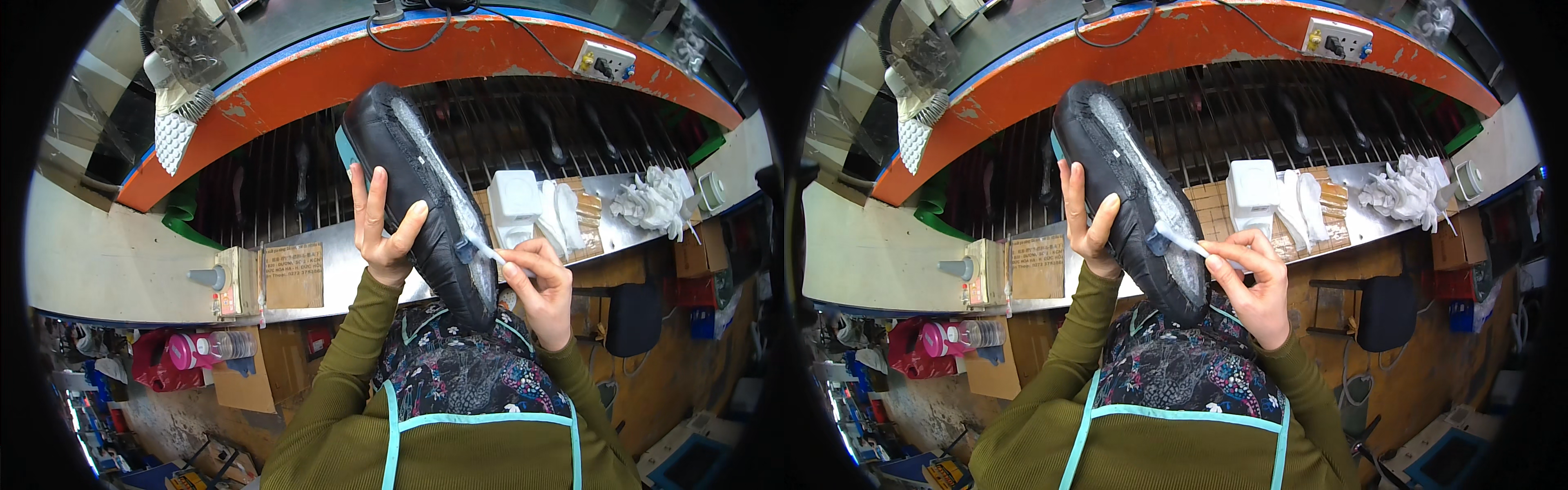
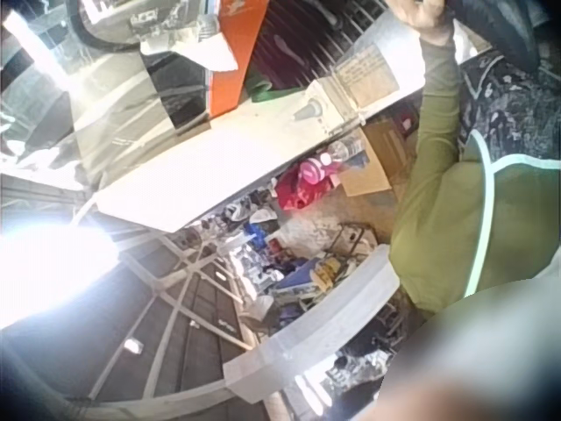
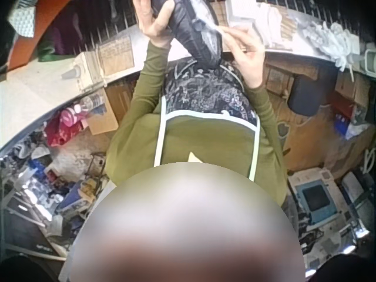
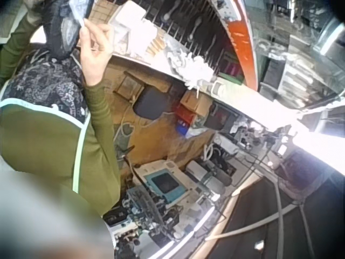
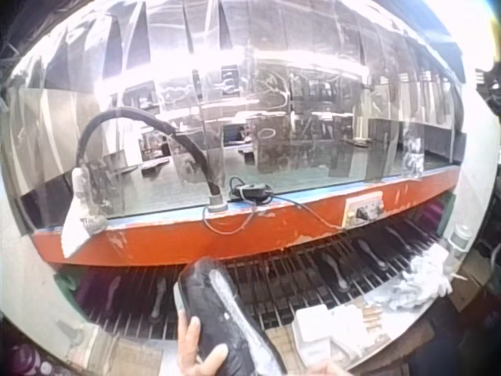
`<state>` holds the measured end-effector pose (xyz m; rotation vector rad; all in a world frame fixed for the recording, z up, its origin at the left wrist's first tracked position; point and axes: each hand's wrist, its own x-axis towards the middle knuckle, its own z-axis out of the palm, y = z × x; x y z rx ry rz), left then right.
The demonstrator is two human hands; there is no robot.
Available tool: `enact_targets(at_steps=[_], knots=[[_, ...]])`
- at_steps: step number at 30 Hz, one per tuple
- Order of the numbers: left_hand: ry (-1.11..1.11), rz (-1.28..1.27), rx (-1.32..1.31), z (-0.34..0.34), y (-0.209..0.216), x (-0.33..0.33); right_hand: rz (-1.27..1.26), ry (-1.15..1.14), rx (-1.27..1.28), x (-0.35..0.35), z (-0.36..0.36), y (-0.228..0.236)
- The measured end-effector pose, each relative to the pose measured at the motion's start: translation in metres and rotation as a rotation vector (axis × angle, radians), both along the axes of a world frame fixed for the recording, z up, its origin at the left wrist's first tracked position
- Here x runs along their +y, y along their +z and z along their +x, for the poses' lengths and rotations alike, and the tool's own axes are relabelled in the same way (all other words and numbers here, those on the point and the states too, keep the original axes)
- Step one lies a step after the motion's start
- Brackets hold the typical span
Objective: The person applies a white adhesive to the sole and side edges of a black shoe using a small brush. The person repeatedly dips the brush into a container and spreads the glue along the shoe's perimeter, then wipes the surface with a cloth.
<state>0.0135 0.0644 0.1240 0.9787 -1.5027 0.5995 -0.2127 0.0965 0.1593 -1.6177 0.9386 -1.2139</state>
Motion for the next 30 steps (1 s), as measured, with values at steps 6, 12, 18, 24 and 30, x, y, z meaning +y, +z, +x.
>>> enact_targets(at_steps=[6, 12, 18, 24, 30], knots=[[-0.016, 0.015, -0.021, -0.002, 0.000, 0.004, -0.191, -0.096, 0.127, -0.013, 0.003, 0.008], [-0.034, 0.023, -0.054, -0.002, 0.003, 0.006, -0.422, -0.218, 0.305, -0.024, 0.001, 0.018], [-0.056, 0.017, -0.067, -0.001, 0.008, 0.003, -0.418, -0.143, 0.252, -0.037, 0.000, 0.023], [-0.068, 0.042, -0.031, 0.000, 0.005, 0.001, -0.250, 0.038, 0.145, -0.035, -0.009, 0.012], [-0.048, 0.080, -0.019, 0.003, -0.001, -0.001, -0.209, 0.057, 0.188, -0.025, -0.016, -0.001]])
